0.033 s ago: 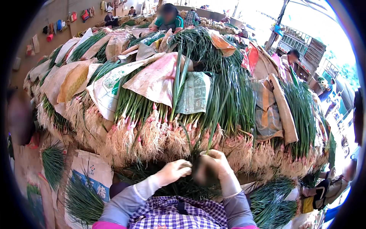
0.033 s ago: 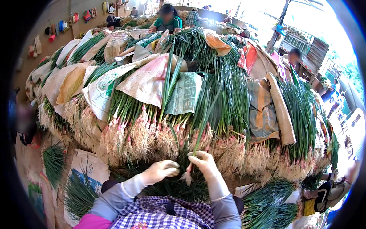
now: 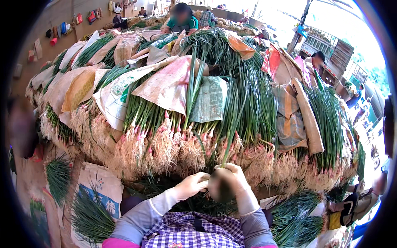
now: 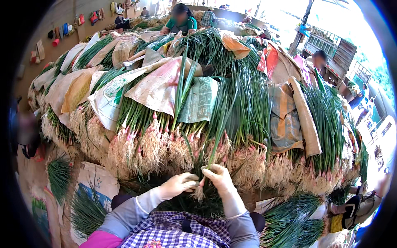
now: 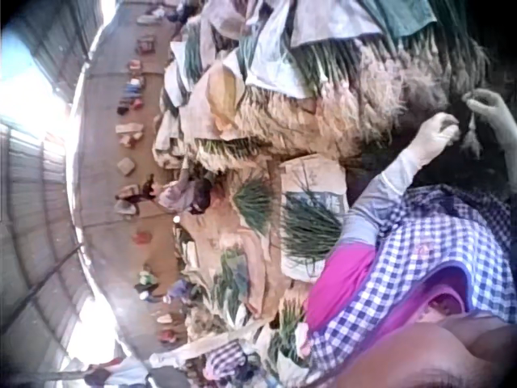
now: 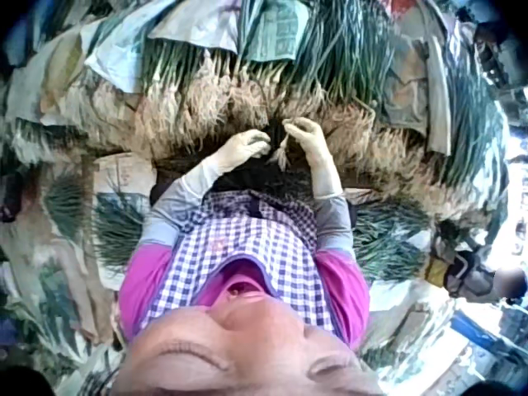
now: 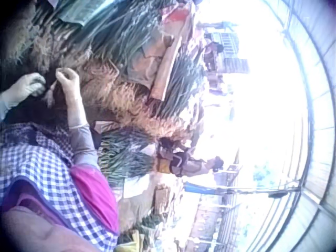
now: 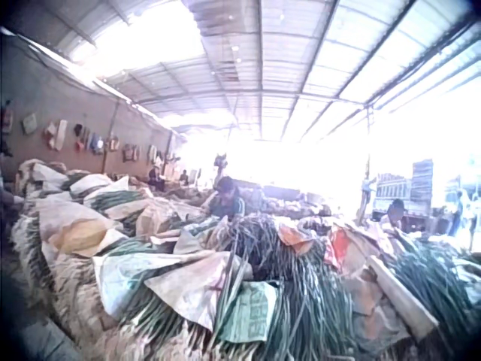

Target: The person picks up bunches of green onions from a large pile, peels away the outer skins and removes roots by hand, and places the cleaned bunches into a bag on the floor.

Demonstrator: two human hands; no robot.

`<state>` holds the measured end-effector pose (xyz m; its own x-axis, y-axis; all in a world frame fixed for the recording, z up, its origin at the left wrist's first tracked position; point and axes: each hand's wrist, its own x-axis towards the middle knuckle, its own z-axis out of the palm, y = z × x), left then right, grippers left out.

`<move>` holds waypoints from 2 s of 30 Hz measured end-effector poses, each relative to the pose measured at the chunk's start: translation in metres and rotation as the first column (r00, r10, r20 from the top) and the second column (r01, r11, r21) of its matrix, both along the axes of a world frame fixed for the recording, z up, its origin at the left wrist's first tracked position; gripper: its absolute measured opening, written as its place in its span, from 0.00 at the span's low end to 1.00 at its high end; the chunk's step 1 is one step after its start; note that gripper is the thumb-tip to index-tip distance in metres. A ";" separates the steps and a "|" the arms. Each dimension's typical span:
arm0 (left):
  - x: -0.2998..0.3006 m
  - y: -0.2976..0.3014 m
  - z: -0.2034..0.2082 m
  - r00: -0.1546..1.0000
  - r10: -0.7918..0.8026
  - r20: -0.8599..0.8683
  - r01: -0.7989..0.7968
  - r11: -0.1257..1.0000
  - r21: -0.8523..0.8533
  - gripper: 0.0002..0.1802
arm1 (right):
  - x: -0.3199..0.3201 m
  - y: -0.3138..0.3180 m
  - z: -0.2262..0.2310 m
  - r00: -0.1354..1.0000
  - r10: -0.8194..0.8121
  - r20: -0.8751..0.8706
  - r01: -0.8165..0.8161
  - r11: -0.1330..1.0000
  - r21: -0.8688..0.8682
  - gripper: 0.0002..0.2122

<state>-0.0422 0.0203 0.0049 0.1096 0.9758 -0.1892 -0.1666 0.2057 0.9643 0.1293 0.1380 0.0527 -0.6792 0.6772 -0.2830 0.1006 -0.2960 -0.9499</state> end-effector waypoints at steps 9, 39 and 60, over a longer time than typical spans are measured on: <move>-0.003 0.013 0.043 0.684 0.094 0.723 -0.218 0.973 0.081 0.12 | -0.012 0.051 -0.001 0.886 -0.462 -0.026 0.393 0.722 0.569 0.08; -0.005 0.005 0.021 0.670 0.314 0.673 -0.288 0.945 -0.155 0.12 | -0.012 -0.004 -0.045 0.888 -0.100 0.449 -0.234 0.743 0.627 0.14; 0.013 0.020 0.019 0.566 0.139 0.813 -0.123 0.989 -0.083 0.03 | -0.050 0.001 -0.024 0.893 -0.436 0.110 0.395 0.877 0.273 0.08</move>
<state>-0.0297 0.0403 0.0236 0.0964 0.9902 -0.1014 -0.9057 0.1295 0.4036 0.0796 0.1386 0.0291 -0.2784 0.9470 -0.1605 0.1779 -0.1134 -0.9775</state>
